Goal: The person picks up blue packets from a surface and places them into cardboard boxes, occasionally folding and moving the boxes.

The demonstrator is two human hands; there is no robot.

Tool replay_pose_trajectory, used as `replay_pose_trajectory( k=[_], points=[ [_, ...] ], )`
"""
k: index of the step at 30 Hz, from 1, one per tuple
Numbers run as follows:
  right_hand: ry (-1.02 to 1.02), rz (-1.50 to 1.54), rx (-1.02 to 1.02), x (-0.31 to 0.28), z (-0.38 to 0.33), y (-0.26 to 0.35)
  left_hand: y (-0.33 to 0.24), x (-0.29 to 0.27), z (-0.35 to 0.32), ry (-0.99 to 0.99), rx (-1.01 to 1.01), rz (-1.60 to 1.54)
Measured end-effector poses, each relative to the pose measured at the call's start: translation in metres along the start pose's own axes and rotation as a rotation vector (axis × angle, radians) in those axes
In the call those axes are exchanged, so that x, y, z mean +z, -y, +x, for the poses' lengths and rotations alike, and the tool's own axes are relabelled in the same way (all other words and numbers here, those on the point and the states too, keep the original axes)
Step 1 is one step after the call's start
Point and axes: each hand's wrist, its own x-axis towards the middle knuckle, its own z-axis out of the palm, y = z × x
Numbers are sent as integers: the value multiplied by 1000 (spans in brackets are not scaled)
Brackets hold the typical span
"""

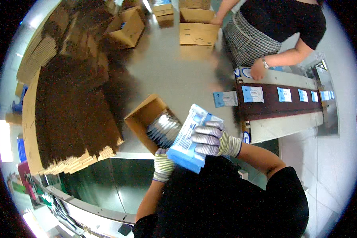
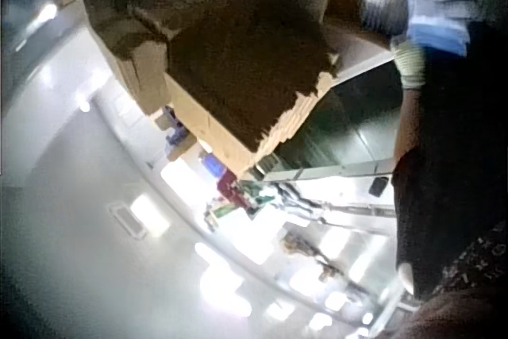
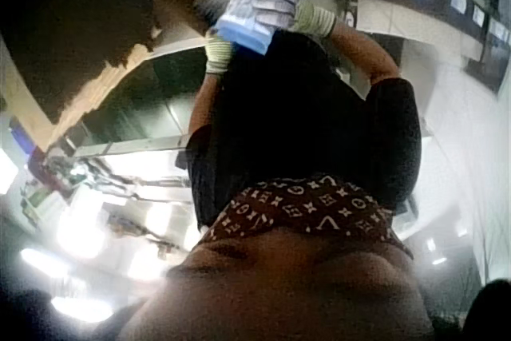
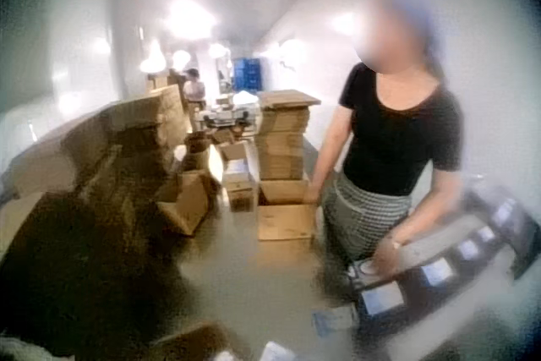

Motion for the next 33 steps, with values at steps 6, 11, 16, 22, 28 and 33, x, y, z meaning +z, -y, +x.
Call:
replay_pose_trajectory(
  k=[6,11,16,22,28,33],
  points=[
    [483,-15,400,64,35,-33,-56,-22,45,105,224,235],
    [559,-455,352,147,-15,-110,-70,-30,80,-9,253,197],
    [722,150,529,76,1,-54,-57,-42,64,47,212,114],
    [1138,189,435,36,-69,60,-55,-34,36,177,404,172],
    [1037,239,558,57,-108,110,-72,-71,-20,178,212,121],
    [913,-197,725,104,-87,-88,-50,-142,-16,-243,-199,-59]
  ],
)
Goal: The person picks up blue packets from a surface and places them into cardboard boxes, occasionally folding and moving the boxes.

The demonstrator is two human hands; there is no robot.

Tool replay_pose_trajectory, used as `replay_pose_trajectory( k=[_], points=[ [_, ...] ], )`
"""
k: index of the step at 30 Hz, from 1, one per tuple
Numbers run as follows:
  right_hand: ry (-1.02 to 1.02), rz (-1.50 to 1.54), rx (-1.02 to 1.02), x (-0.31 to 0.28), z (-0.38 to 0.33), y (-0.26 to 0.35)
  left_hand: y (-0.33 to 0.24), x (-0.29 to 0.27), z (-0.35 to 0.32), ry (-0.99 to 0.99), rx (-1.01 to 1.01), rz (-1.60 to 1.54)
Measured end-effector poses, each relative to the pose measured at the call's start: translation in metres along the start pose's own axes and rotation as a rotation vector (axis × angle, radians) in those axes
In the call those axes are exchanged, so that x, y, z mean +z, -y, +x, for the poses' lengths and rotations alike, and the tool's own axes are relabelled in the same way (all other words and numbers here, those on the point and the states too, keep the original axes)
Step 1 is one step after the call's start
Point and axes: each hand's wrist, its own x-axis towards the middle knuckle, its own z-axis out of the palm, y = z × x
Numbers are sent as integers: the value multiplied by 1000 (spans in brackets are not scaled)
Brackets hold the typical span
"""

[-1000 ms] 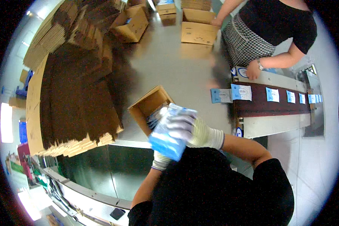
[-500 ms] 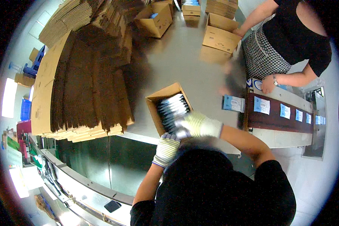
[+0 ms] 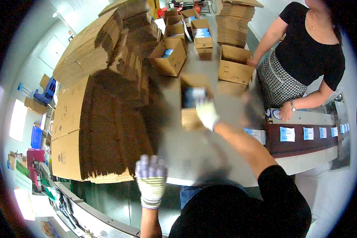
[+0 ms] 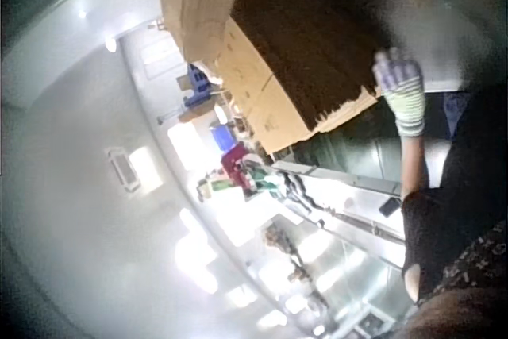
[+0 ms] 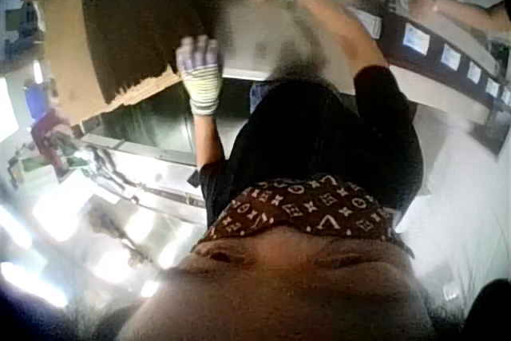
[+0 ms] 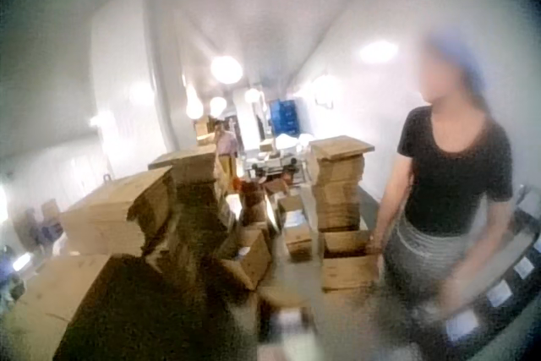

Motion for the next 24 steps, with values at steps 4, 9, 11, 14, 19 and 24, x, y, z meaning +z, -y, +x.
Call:
replay_pose_trajectory(
  k=[4,9,11,14,19,24],
  points=[
    [-452,40,59,-97,60,25,3,-75,-2,-203,-151,465],
    [-99,424,-337,-82,-21,132,31,-129,-5,-350,-345,951],
    [208,364,-389,-31,-83,149,50,-123,-20,-208,-541,608],
    [538,532,-337,74,-195,134,58,-111,-23,-220,-500,598],
    [781,553,-174,86,-277,96,65,-99,-29,-149,-485,663],
    [728,575,-84,62,-281,77,25,-94,-16,-175,-273,797]
  ],
)
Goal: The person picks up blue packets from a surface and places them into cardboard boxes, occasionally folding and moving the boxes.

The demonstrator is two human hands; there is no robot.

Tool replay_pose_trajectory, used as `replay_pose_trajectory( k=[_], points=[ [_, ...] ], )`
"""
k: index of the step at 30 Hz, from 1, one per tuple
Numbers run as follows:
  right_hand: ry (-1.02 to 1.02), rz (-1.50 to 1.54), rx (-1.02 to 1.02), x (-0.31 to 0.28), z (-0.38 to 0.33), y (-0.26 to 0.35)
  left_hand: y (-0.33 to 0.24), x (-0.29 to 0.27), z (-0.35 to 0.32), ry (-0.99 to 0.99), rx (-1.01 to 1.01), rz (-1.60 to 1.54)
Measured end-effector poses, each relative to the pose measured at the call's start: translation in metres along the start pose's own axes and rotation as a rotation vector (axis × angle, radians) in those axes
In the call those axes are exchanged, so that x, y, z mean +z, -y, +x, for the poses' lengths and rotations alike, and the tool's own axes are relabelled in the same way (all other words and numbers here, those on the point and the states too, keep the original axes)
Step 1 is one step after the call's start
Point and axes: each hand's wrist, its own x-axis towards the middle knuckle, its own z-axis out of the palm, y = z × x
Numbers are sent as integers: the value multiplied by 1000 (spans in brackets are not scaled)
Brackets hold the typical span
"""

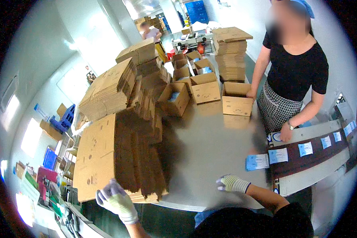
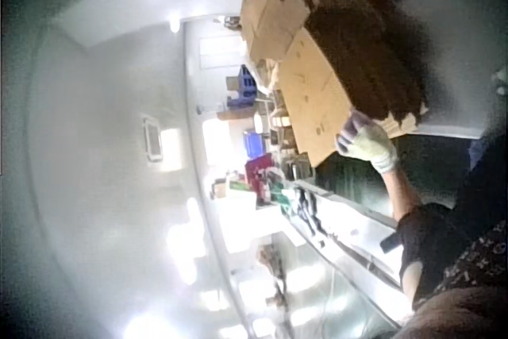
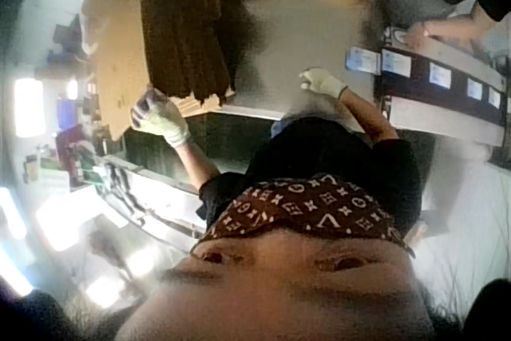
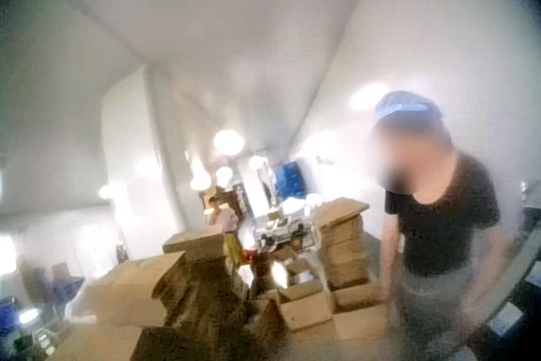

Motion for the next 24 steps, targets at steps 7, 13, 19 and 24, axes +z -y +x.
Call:
replay_pose_trajectory(
  k=[7,13,19,24],
  points=[
    [-430,268,57,-62,-51,20,-66,-68,19,-28,330,-747],
    [-1382,583,5,-80,-83,-28,-89,-83,28,200,119,-1377],
    [-1284,980,247,6,-109,-111,-121,-24,-45,559,-309,-1742],
    [-1426,1135,378,106,-128,-159,-142,3,-104,900,-571,-1896]
  ],
)
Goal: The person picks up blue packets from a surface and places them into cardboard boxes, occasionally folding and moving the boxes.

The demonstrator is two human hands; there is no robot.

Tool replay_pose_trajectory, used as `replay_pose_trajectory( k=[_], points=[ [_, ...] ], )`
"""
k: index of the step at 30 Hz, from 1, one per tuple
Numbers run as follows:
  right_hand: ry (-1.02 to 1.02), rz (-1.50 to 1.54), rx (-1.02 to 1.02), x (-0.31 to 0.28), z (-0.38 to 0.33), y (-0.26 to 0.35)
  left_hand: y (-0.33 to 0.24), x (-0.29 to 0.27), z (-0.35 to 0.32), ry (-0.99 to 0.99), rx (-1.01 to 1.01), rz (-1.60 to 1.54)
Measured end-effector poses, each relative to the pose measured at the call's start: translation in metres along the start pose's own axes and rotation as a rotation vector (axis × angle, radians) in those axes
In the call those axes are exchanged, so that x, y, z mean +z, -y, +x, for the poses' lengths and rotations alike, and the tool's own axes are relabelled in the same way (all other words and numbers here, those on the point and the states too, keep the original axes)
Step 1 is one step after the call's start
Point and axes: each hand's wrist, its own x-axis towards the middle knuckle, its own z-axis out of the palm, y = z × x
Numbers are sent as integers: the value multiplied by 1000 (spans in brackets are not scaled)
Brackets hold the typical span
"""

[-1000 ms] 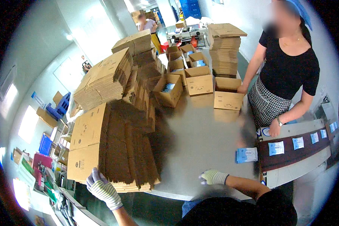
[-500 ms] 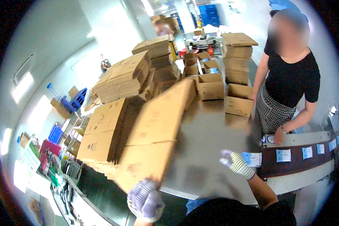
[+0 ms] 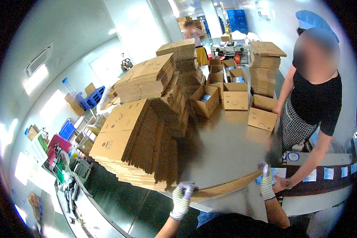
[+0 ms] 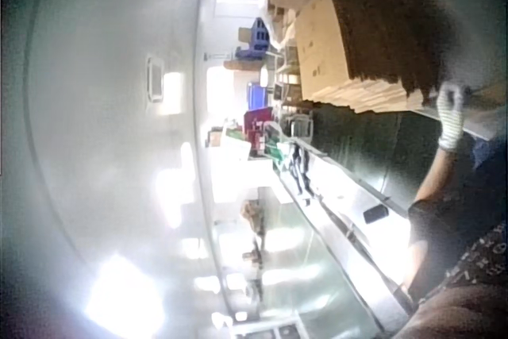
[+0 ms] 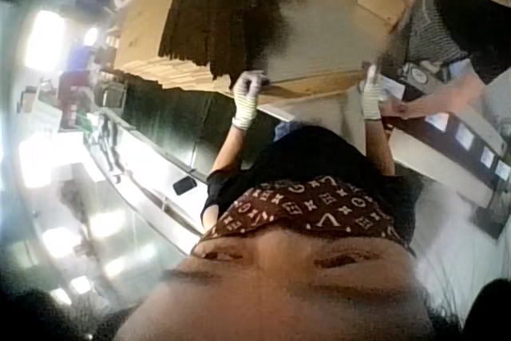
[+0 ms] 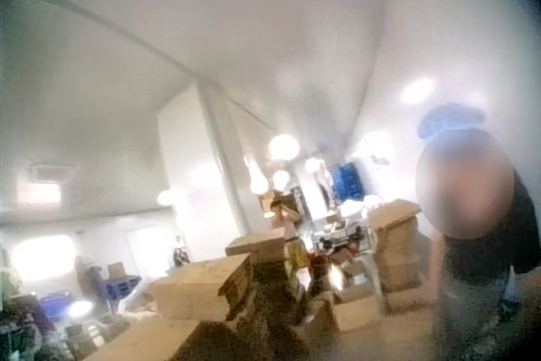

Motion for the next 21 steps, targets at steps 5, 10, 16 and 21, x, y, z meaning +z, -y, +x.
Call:
replay_pose_trajectory(
  k=[5,10,16,21],
  points=[
    [-152,-282,538,71,-52,144,35,-6,-19,69,-185,68],
    [16,-379,45,45,-44,89,53,-7,-13,-15,-186,48],
    [148,-73,-35,76,-31,143,46,2,-12,-119,-174,57],
    [292,-212,80,51,-20,101,80,3,-21,-123,-138,87]
  ],
)
